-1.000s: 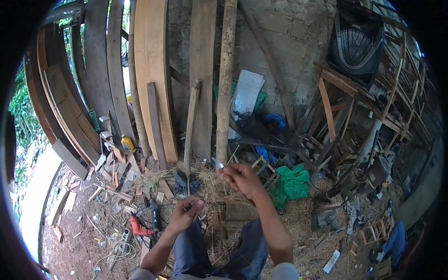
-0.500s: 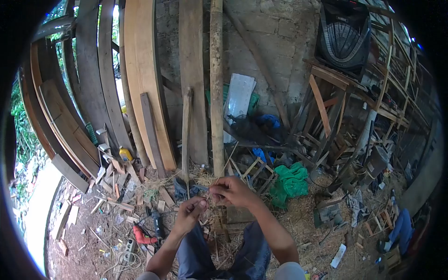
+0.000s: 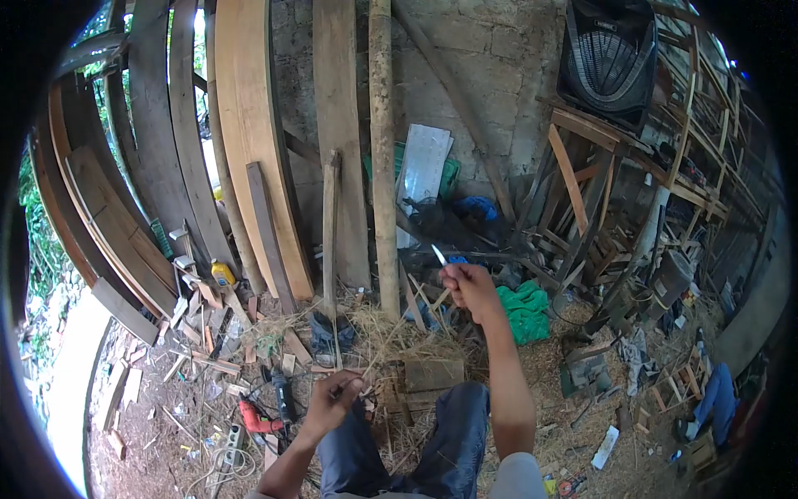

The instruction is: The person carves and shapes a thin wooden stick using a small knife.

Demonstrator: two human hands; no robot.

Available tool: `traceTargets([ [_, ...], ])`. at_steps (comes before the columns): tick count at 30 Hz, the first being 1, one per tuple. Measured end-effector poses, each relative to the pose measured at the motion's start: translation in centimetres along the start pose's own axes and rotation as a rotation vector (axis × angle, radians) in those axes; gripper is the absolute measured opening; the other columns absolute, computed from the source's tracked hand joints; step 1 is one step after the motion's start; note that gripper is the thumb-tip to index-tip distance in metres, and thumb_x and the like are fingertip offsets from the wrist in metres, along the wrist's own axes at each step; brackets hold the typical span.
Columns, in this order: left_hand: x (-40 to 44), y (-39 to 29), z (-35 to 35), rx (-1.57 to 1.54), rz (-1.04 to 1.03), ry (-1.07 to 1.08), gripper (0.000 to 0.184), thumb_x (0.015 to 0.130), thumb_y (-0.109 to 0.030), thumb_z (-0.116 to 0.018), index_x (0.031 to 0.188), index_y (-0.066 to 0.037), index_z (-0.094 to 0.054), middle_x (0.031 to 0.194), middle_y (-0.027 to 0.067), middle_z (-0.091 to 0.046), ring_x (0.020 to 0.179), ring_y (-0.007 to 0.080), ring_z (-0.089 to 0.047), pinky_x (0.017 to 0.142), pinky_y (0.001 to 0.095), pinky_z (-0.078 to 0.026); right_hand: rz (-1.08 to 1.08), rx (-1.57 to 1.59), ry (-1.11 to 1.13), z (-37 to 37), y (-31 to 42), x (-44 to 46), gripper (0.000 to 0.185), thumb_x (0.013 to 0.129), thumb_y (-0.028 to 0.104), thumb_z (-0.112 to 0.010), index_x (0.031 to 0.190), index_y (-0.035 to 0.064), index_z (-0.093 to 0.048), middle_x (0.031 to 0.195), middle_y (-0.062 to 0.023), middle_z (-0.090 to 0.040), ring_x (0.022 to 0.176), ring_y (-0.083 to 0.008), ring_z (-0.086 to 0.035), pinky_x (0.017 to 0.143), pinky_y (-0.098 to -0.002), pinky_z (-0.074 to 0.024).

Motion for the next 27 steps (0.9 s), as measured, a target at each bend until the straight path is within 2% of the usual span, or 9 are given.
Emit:
traceTargets([
  [4,0.9,2.0,-0.1,-0.218,0.162,0.017,0.016,0.093,-0.015,-0.056,0.09,-0.001,-0.062,0.061,-0.0022,-0.05,0.054,0.0038,-0.04,0.05,0.0219,-0.033,-0.021,-0.032,-0.089,-1.1,-1.8,-1.1,0.032,0.097,0.031,-0.05,0.088,0.0011,-0.058,0.061,0.0048,-0.046,0.044,-0.0027,-0.033,0.04,-0.0211,-0.024],
  [8,2.7,2.7,-0.3,-0.424,0.223,0.078,0.018,0.096,-0.017,-0.052,0.09,-0.001,-0.06,0.065,-0.002,-0.05,0.053,0.0039,-0.042,0.048,0.0215,-0.033,-0.104,-0.198,-0.01,-4.3,-3.9,-3.2,0.034,0.098,0.032,-0.046,0.096,-0.0001,-0.056,0.065,0.0019,-0.05,0.045,-0.0044,-0.036,0.042,-0.023,-0.0282],
  [10,3.5,2.9,-0.6,-0.487,0.218,0.072,0.018,0.096,-0.017,-0.051,0.091,-0.001,-0.059,0.065,-0.0011,-0.05,0.052,0.0043,-0.042,0.047,0.0215,-0.033,0.047,-0.189,0.09,-5.7,-5.4,-3.9,0.027,0.099,0.027,-0.045,0.105,0.0009,-0.052,0.067,-0.0012,-0.051,0.048,-0.0037,-0.035,0.043,-0.0213,-0.029],
  [13,4.3,3.2,-0.6,-0.607,0.242,0.061,0.017,0.096,-0.017,-0.052,0.095,0.0,-0.057,0.068,0.0025,-0.054,0.055,0.0074,-0.049,0.049,0.0218,-0.037,0.087,-0.035,0.197,-7.1,-5.1,-5.7,0.026,0.1,0.024,-0.044,0.111,0.0015,-0.048,0.069,-0.0041,-0.053,0.051,-0.004,-0.038,0.044,-0.0225,-0.0311],
  [15,5.1,2.8,-0.9,-0.692,0.197,-0.007,0.016,0.096,-0.016,-0.051,0.095,0.0,-0.056,0.073,0.0055,-0.058,0.059,0.0109,-0.055,0.053,0.0228,-0.041,0.079,-0.041,0.15,-8.0,-4.6,-6.6,0.024,0.099,0.023,-0.044,0.106,0.0016,-0.051,0.068,-0.0033,-0.052,0.05,-0.004,-0.039,0.044,-0.023,-0.0316],
  [16,5.4,3.0,-0.9,-0.718,0.156,-0.017,0.015,0.095,-0.015,-0.053,0.095,-0.001,-0.058,0.078,0.0062,-0.062,0.068,0.0127,-0.059,0.06,0.0237,-0.044,0.051,-0.07,0.12,-8.0,-5.0,-6.6,0.024,0.099,0.024,-0.045,0.106,0.0016,-0.052,0.066,-0.0024,-0.051,0.05,-0.0041,-0.038,0.044,-0.0228,-0.0314],
  [19,6.5,3.9,-1.8,-0.668,0.27,-0.042,0.015,0.092,-0.018,-0.057,0.094,-0.003,-0.061,0.081,0.0031,-0.061,0.077,0.0101,-0.056,0.069,0.025,-0.044,-0.015,-0.147,0.088,-8.3,-6.3,-6.9,0.027,0.099,0.026,-0.045,0.105,0.0008,-0.055,0.063,-0.0013,-0.05,0.049,-0.0051,-0.039,0.044,-0.0239,-0.0318],
  [23,7.4,5.7,-3.5,-0.722,0.263,-0.049,0.01,0.09,-0.013,-0.061,0.093,-0.004,-0.063,0.086,0.0013,-0.063,0.079,0.0085,-0.055,0.067,0.0236,-0.043,0.004,-0.264,0.115,-9.3,-7.6,-6.7,0.029,0.096,0.028,-0.05,0.108,0.0013,-0.056,0.061,-0.0013,-0.05,0.05,-0.0071,-0.043,0.047,-0.0262,-0.0339],
  [27,8.1,6.3,-5.3,-0.72,0.239,-0.053,0.014,0.088,-0.014,-0.063,0.095,-0.002,-0.064,0.083,0.0023,-0.064,0.073,0.0085,-0.057,0.066,0.0235,-0.044,0.099,-0.399,0.034,-8.5,-10.1,-5.3,0.024,0.091,0.024,-0.058,0.096,0.001,-0.058,0.06,-0.0044,-0.053,0.054,-0.0099,-0.049,0.05,-0.0295,-0.0375],
])
Point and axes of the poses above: each hand's wrist, its own x-axis towards the middle knuckle, its own z-axis out of the back of the hand, y = z × x, the point moved 2 cm from there along x, towards the middle knuckle
